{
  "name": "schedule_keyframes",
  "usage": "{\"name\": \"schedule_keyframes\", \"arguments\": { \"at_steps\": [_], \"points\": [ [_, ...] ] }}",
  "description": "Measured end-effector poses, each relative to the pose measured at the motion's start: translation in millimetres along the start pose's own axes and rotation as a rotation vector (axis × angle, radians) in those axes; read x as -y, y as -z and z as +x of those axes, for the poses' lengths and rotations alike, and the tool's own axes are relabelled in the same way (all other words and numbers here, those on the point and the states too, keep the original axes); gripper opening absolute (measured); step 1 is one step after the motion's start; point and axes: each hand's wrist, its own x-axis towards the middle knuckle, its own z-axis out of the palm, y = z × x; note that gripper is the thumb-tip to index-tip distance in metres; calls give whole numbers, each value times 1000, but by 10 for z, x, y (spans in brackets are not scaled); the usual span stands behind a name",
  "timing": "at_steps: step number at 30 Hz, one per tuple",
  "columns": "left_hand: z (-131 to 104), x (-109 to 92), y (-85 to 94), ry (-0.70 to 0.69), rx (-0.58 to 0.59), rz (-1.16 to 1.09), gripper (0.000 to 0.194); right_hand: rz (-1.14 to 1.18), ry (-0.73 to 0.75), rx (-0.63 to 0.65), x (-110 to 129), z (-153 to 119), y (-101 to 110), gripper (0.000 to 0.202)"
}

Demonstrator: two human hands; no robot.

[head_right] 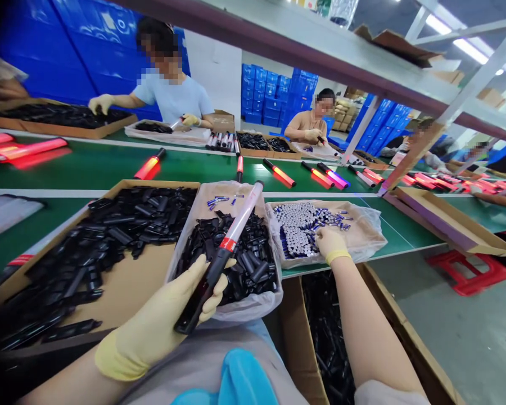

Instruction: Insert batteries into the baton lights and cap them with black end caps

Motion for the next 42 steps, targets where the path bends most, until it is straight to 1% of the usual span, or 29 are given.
{"name": "schedule_keyframes", "arguments": {
  "at_steps": [1, 3, 6, 8, 10, 13, 14, 15, 17, 18, 19, 20, 21, 23, 25, 27, 30, 33, 34, 36, 37, 40, 42],
  "points": [
    [1, 35, 12, 11, -13, -1, 48, 13, -6, 3, -19, 22, -21, 17],
    [-6, 87, 32, 11, -30, 27, 46, 47, -1, 5, -30, 53, -58, 23],
    [-29, 117, 37, -19, -38, 93, 43, 115, 22, -3, -1, 78, -89, 26],
    [-45, 116, 24, -28, -21, 104, 41, 170, 35, -15, 21, 96, -83, 23],
    [-60, 108, 7, -38, 8, 82, 36, 232, 47, -37, 37, 110, -48, 15],
    [-73, 97, -13, -63, 57, 64, 30, 352, 71, -120, 107, 35, 59, 4],
    [-74, 95, -16, -72, 69, 65, 29, 402, 88, -155, 165, -49, 105, 5],
    [-74, 96, -18, -82, 76, 68, 28, 449, 109, -186, 249, -173, 154, 12],
    [-67, 105, -23, -109, 74, 79, 28, 603, 211, -211, 489, -543, 248, 24],
    [-61, 112, -28, -127, 71, 87, 28, 677, 280, -204, 637, -776, 289, 25],
    [-53, 121, -37, -151, 60, 94, 28, 873, 422, -179, 793, -1021, 322, 20],
    [-45, 129, -48, -181, 47, 96, 27, 993, 560, -144, 949, -1260, 345, 14],
    [-38, 136, -62, -218, 31, 93, 26, 1005, 671, -138, 1095, -1475, 354, 9],
    [-29, 143, -92, -294, -4, 78, 26, 947, 891, -187, 1333, -1782, 332, 12],
    [-32, 141, -116, -348, -40, 56, 26, 888, 1019, -269, 1475, -1906, 263, 14],
    [-47, 134, -131, -369, -70, 42, 28, 878, 1066, -344, 1534, -1909, 174, 14],
    [-77, 121, -140, -373, -103, 25, 31, 819, 1074, -452, 1554, -1874, 65, 15],
    [-94, 113, -129, -382, -156, 56, 35, 726, 1076, -584, 1574, -1892, 21, 12],
    [-95, 111, -117, -389, -181, 73, 35, 713, 1077, -603, 1584, -1902, 18, 10],
    [-91, 108, -76, -403, -231, 122, 36, 710, 1092, -566, 1603, -1917, 21, 5],
    [-88, 106, -51, -406, -260, 145, 37, 707, 1111, -529, 1614, -1922, 21, 10],
    [-76, 83, 13, -412, -356, 152, 41, 663, 1182, -446, 1657, -1942, 6, 38],
    [-71, 53, 24, -405, -394, 102, 38, 635, 1197, -411, 1697, -1958, -6, 50]
  ]
}}
